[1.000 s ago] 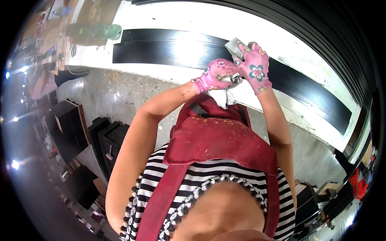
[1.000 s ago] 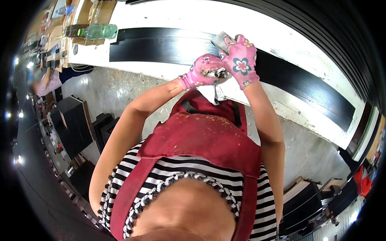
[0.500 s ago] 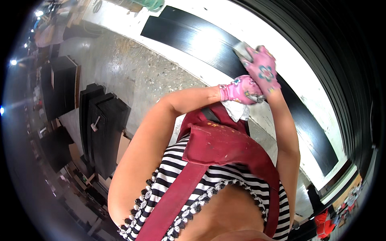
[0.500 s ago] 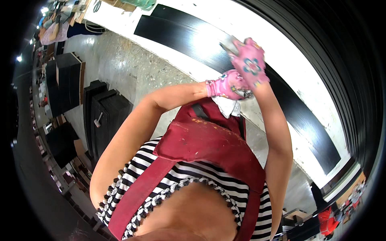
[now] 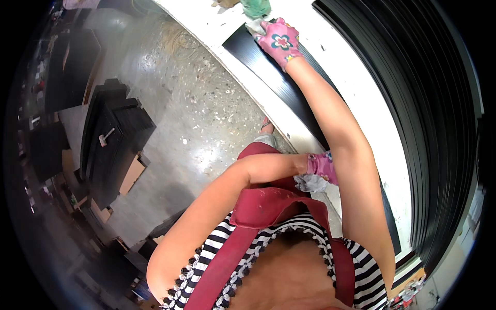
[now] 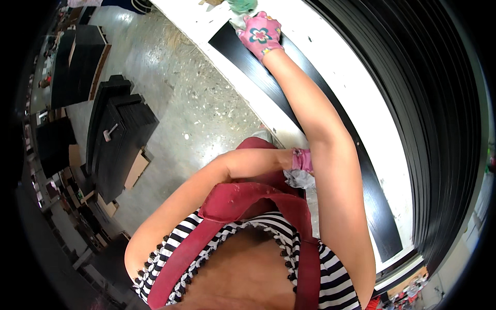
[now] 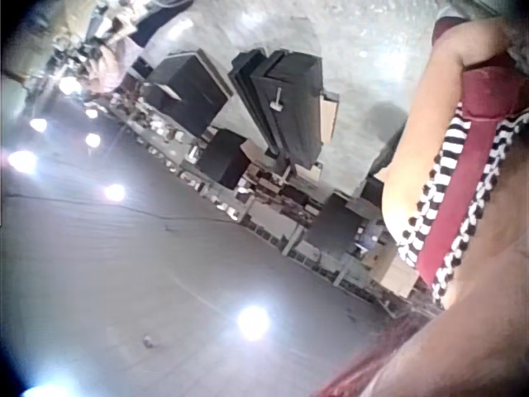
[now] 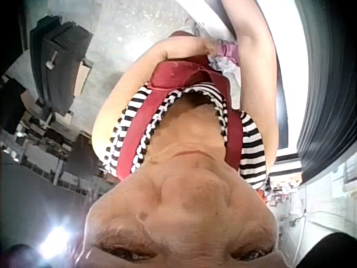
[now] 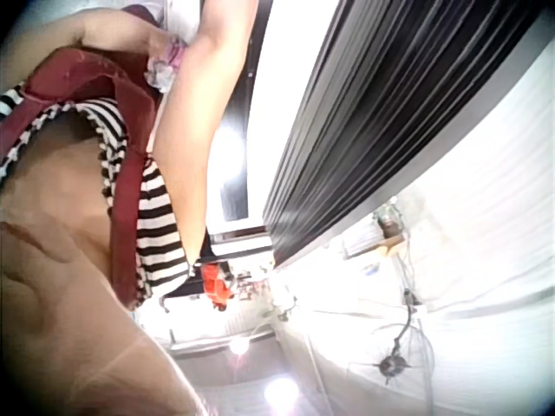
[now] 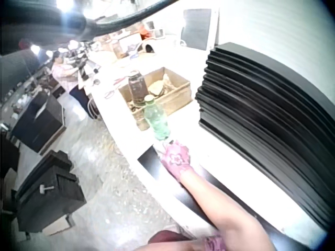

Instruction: The person wipes and scrubs long black wooden parts on a white workbench using a cloth and a small abrasive block. They handle each piece individually, wiping both sides and edges before moving to the next.

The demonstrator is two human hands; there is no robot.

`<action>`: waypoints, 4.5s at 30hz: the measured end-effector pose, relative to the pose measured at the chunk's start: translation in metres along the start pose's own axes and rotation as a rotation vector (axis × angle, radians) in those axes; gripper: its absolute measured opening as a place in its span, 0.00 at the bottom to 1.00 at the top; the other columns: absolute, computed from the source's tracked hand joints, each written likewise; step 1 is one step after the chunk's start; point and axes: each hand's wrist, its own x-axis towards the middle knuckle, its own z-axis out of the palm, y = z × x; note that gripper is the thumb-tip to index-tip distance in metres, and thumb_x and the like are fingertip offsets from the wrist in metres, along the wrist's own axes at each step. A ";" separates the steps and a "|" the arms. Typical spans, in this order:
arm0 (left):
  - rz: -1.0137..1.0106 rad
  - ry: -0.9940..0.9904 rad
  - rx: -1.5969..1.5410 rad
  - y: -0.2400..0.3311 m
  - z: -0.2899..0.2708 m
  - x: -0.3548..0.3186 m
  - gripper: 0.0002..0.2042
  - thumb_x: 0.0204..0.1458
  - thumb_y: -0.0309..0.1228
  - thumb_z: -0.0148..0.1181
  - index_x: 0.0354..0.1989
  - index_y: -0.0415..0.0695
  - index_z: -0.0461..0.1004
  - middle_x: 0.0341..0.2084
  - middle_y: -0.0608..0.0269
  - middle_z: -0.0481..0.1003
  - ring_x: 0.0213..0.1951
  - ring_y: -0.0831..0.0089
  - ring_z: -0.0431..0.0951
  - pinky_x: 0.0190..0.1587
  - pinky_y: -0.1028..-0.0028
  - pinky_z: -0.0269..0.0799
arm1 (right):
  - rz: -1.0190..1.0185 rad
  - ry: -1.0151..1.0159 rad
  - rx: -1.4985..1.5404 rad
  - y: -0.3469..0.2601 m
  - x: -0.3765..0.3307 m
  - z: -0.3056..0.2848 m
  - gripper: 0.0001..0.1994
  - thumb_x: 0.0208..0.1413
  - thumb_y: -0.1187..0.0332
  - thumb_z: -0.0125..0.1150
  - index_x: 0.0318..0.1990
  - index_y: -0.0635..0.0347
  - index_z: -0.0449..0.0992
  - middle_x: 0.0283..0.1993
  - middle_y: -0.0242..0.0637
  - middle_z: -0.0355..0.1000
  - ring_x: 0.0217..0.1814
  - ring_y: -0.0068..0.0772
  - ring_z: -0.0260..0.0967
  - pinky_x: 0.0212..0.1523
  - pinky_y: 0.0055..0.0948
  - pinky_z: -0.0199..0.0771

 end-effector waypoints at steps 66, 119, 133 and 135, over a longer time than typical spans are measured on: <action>-0.658 1.204 1.341 -0.040 -0.347 -0.120 0.19 0.48 0.28 0.52 0.52 0.49 0.71 0.35 0.56 0.75 0.41 0.57 0.72 0.45 0.62 0.66 | 0.095 -0.002 0.266 0.090 -0.118 -0.022 0.13 0.49 0.64 0.61 0.44 0.45 0.79 0.44 0.42 0.70 0.47 0.45 0.69 0.48 0.36 0.71; -0.387 1.604 0.207 -0.011 -0.322 -0.093 0.17 0.60 0.42 0.45 0.23 0.46 0.67 0.19 0.68 0.65 0.21 0.73 0.63 0.27 0.72 0.62 | 0.474 0.284 -0.382 0.118 -0.523 -0.147 0.24 0.36 0.67 0.64 0.48 0.37 0.77 0.49 0.34 0.69 0.47 0.44 0.67 0.45 0.41 0.71; -0.246 1.638 0.149 0.042 -0.266 -0.055 0.21 0.63 0.42 0.39 0.15 0.55 0.59 0.10 0.76 0.55 0.14 0.80 0.54 0.18 0.79 0.49 | -0.070 0.183 -0.079 0.029 -0.282 -0.083 0.22 0.43 0.67 0.58 0.50 0.52 0.72 0.49 0.44 0.69 0.48 0.45 0.69 0.44 0.44 0.72; -0.215 1.590 0.153 0.034 -0.274 -0.064 0.21 0.63 0.43 0.39 0.14 0.55 0.57 0.10 0.76 0.54 0.13 0.81 0.53 0.17 0.79 0.48 | -0.058 0.065 -0.116 0.008 -0.238 -0.079 0.20 0.45 0.67 0.57 0.49 0.54 0.72 0.48 0.45 0.68 0.48 0.45 0.69 0.42 0.42 0.73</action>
